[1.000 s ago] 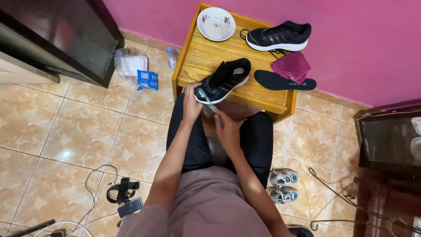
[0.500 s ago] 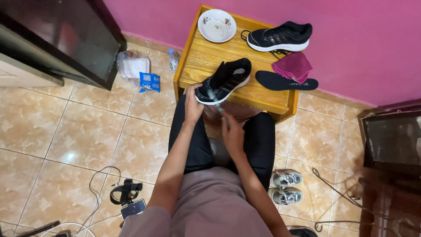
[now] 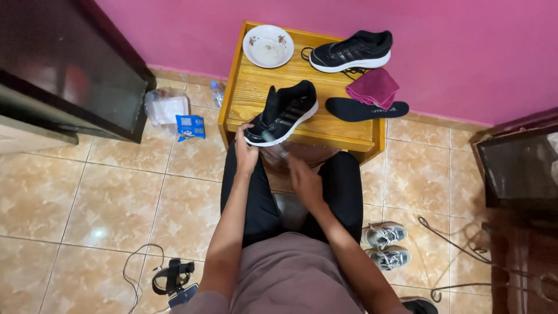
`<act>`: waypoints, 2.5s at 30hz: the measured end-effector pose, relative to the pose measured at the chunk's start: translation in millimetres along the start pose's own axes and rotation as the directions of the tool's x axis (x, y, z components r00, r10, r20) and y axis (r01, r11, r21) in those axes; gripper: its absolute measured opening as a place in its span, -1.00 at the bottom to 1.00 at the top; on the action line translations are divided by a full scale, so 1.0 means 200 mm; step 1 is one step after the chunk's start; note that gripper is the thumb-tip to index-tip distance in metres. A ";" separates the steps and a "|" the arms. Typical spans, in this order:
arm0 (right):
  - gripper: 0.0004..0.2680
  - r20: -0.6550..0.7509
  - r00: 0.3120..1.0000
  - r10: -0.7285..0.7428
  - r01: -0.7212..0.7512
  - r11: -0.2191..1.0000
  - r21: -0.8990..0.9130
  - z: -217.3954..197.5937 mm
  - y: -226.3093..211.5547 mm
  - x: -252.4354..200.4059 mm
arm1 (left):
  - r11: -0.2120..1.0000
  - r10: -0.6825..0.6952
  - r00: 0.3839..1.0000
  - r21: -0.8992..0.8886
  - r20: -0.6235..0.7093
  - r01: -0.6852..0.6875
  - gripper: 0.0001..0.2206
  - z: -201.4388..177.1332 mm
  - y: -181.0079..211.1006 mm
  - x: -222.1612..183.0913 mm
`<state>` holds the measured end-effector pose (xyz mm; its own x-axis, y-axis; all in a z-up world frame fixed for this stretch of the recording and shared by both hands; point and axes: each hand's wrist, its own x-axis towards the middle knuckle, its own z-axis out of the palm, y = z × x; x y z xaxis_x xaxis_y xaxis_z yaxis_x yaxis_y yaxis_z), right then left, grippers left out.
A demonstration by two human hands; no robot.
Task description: Cleaning the white rubber sole of a black sneaker using a brush and cleaning solution from a bowl.
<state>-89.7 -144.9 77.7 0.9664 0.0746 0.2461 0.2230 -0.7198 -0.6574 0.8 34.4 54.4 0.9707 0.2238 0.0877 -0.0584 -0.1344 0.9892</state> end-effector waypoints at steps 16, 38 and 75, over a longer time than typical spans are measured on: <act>-0.73 -0.179 0.967 -0.183 0.121 0.944 -0.308 0.06 0.30 0.23 | 1.000 -0.001 0.999 -0.022 -0.039 0.001 -0.43 0.01 -0.19 -0.01; -0.76 -0.235 0.946 0.222 -0.213 0.975 0.065 0.00 0.21 0.30 | 0.998 -0.043 0.997 -0.056 -0.058 0.040 -0.45 0.04 -0.12 -0.02; -0.74 0.582 0.807 0.099 -0.510 -0.381 0.771 -0.13 0.32 0.18 | 0.677 -0.179 0.956 -0.676 0.232 0.291 -0.60 -0.14 0.23 0.33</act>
<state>-44.5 -206.4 63.8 0.8764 0.3909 -0.2812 -0.4789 0.7687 -0.4239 55.6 69.8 108.7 0.9926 0.0136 -0.1203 0.0853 0.6266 0.7747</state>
